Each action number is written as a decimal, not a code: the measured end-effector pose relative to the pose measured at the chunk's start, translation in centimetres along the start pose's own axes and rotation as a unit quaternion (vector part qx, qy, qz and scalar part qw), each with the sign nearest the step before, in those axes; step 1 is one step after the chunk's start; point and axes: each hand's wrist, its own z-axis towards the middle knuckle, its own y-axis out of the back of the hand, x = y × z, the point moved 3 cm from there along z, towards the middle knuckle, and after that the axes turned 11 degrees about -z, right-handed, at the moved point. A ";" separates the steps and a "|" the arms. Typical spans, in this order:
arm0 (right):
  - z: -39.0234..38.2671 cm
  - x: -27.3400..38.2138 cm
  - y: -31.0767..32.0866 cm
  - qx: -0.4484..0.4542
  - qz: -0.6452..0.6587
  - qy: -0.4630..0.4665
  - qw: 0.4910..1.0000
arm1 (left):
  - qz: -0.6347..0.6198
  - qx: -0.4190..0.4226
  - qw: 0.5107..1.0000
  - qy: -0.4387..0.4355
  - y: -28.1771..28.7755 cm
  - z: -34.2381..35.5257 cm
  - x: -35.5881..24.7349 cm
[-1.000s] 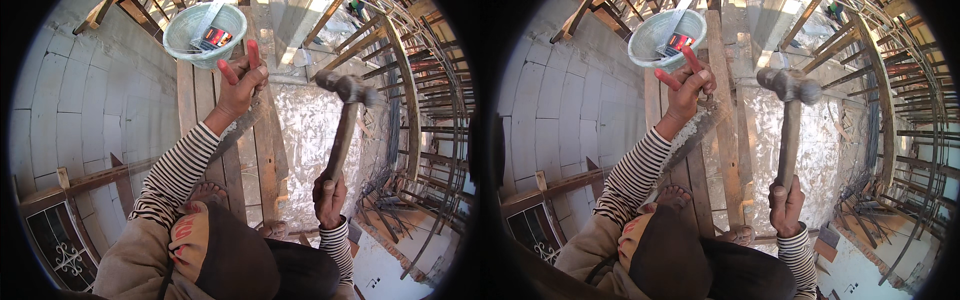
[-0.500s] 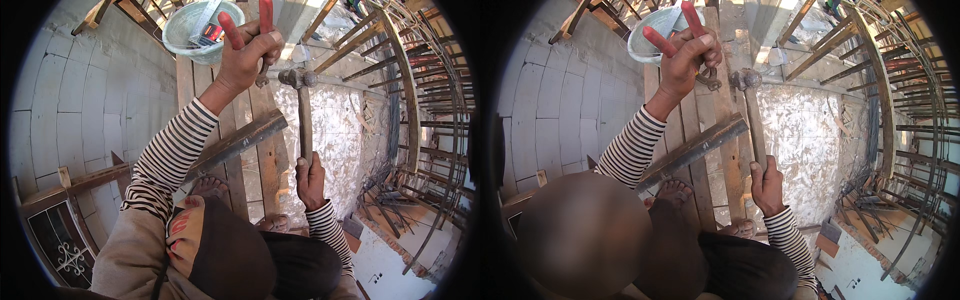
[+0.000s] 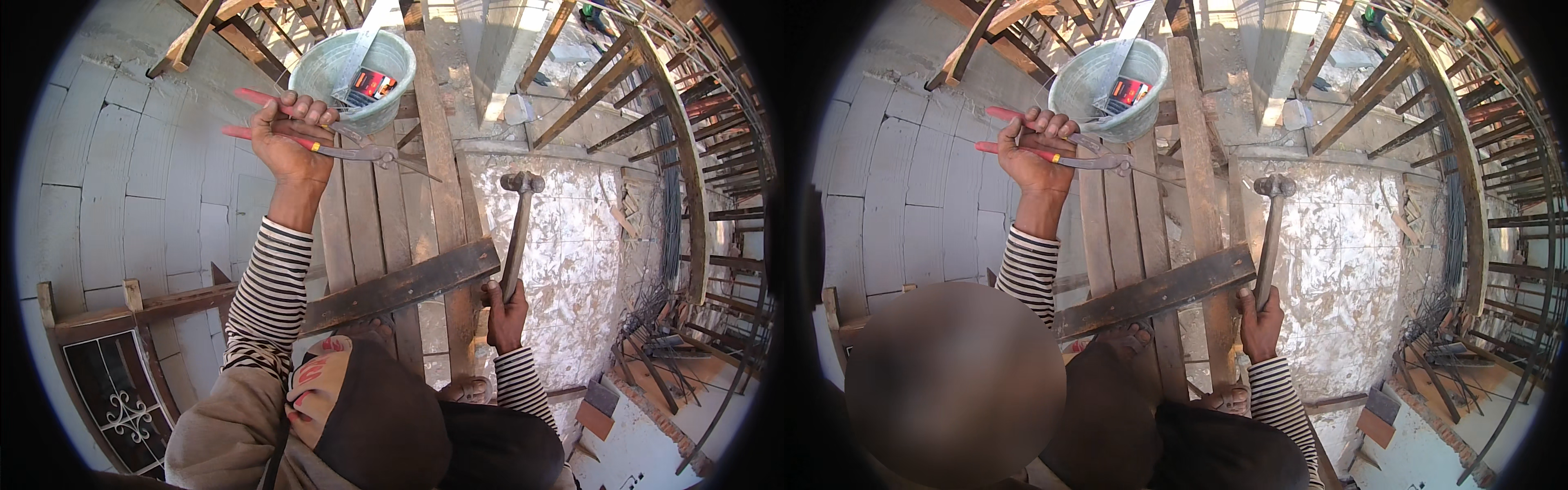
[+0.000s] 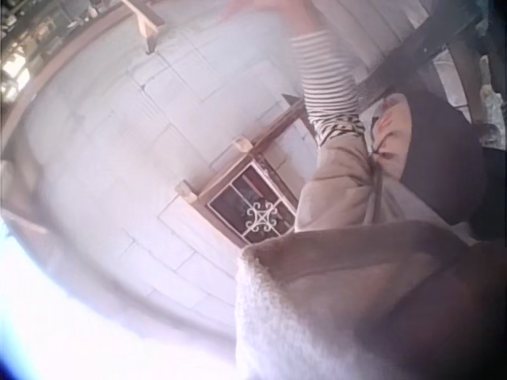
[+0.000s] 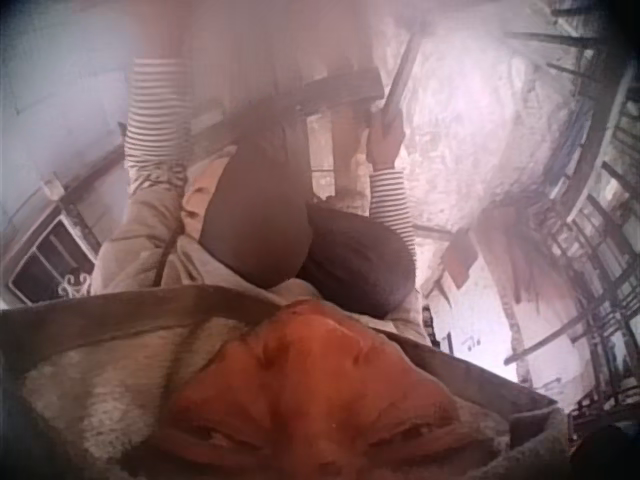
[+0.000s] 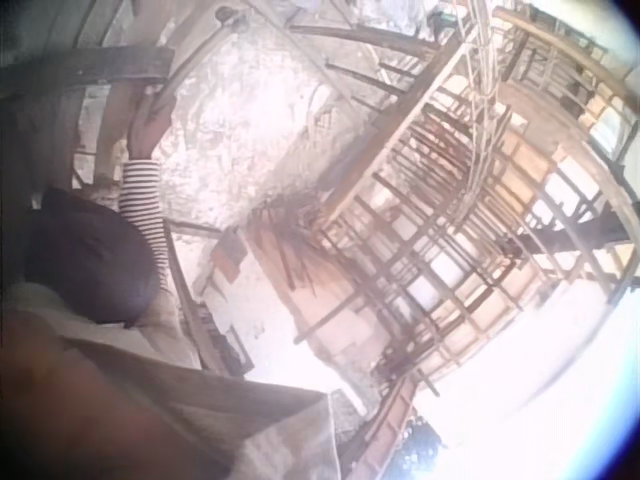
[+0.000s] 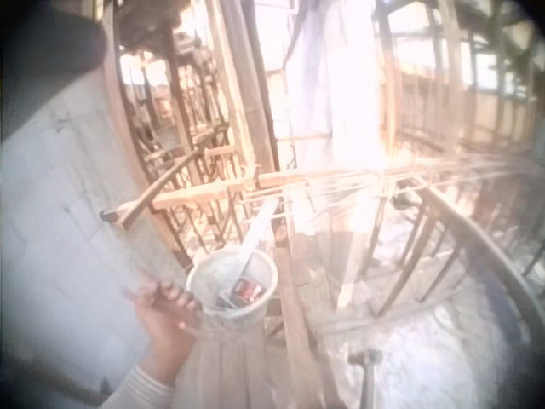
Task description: The person measures a wooden plank with a try square and pencil, then uses a hand saw to cut the plank on a wooden scaffold. The person also uses pliers and a hammer to remove nails from the wood.
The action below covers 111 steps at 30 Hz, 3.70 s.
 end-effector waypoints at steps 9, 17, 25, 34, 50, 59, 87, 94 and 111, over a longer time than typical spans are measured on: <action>-0.1 0.4 -0.4 -0.014 0.019 0.023 0.999 | 0.274 0.002 0.953 -0.126 -0.4 12.0 -7.0; 2.5 0.4 0.4 -0.020 -0.058 -0.016 0.998 | 0.294 0.048 0.950 -0.099 1.4 13.1 -5.4; 9.4 1.4 -0.8 0.116 -0.024 -0.032 0.992 | 0.330 0.175 0.916 -0.146 -5.3 5.4 -6.4; 11.1 4.5 1.7 0.092 -0.037 -0.069 0.993 | 0.447 0.026 0.886 -0.117 -3.9 -4.4 -14.8; 15.3 7.7 1.7 0.209 -0.113 -0.220 0.946 | 0.855 0.120 0.340 0.373 9.6 -21.0 -2.4; 13.1 6.3 3.6 0.040 -0.102 -0.125 0.986 | 0.707 0.152 0.505 0.472 11.3 -13.2 -2.0; 7.0 8.1 -3.0 0.136 -0.153 0.093 0.974 | 0.804 0.419 0.421 0.016 3.0 -5.1 -1.0; 6.3 6.8 -4.3 0.169 -0.175 0.093 0.965 | 0.753 0.232 0.598 -0.148 0.8 -4.4 -5.4; 5.1 17.4 -10.7 0.222 0.230 0.152 0.935 | 0.336 -0.050 0.939 0.052 0.4 -9.8 -0.5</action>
